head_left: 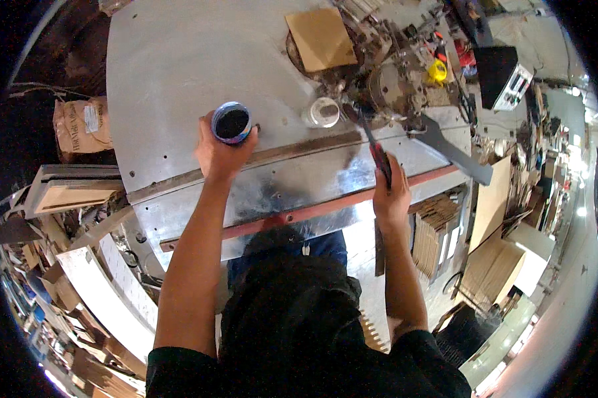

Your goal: The person applies a dark substance from a small container onto a metal workbench using a brush. They then position a long, dark rectangular piece onto the treated area and press it down to secure it.

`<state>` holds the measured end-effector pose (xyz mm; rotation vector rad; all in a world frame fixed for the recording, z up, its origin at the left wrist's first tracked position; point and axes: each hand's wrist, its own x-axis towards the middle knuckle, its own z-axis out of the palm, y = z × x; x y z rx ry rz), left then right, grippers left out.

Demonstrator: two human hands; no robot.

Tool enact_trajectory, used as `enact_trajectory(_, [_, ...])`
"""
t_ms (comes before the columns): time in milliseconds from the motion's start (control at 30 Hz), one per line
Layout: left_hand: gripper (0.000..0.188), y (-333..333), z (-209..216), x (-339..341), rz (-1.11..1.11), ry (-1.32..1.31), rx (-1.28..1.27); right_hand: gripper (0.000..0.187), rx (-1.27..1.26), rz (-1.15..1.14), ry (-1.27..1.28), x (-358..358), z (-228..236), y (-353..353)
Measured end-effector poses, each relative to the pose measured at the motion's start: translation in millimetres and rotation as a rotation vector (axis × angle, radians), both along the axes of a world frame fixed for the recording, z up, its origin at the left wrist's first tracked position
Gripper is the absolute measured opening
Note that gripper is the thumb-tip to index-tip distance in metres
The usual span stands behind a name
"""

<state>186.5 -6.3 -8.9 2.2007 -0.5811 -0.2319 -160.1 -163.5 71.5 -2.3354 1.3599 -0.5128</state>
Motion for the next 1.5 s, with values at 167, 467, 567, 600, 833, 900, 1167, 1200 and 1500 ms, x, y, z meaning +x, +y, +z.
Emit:
enact_trajectory(167, [0.091, -12.8, -18.3, 57.3, 0.255, 0.091, -0.205, 0.046, 0.223, -0.114, -0.177, -93.5, 6.1, 11.8])
enact_trajectory(467, [0.092, -31.2, 13.8, 84.6, 0.402, -0.094, 0.090, 0.047, 0.615, -0.096, -0.208, -80.4, 17.2, -7.7])
enact_trajectory(567, [0.096, -26.4, 2.8, 92.8, 0.404, -0.104, 0.087, 0.045, 0.806, -0.147, -0.389, -33.1, -1.0, -17.8])
enact_trajectory(600, [0.099, -26.7, 0.1, 93.6, 0.410, -0.113, 0.100, 0.045, 0.847, -0.153, -0.433, -21.7, -4.8, -19.0])
enact_trajectory(833, [0.103, -29.0, -7.3, 97.3, 0.414, -0.123, 0.161, 0.040, 0.939, -0.163, -0.531, 4.4, -31.8, -41.3])
enact_trajectory(900, [0.104, -30.7, -4.8, 95.2, 0.418, -0.125, 0.168, 0.041, 0.939, -0.196, -0.502, 5.4, -39.4, -47.2])
enact_trajectory(1167, [0.101, -28.6, 0.8, 95.4, 0.410, -0.114, 0.187, 0.045, 0.551, -0.155, -0.351, 11.9, -47.4, -44.7])
enact_trajectory(1200, [0.099, -30.6, 1.9, 93.5, 0.406, -0.109, 0.187, 0.046, 0.502, -0.154, -0.331, 11.4, -47.3, -42.7])
enact_trajectory(1500, [0.099, -32.4, 2.4, 93.3, 0.415, -0.085, 0.182, 0.046, 0.177, -0.026, -0.199, 16.9, -30.1, -46.6])
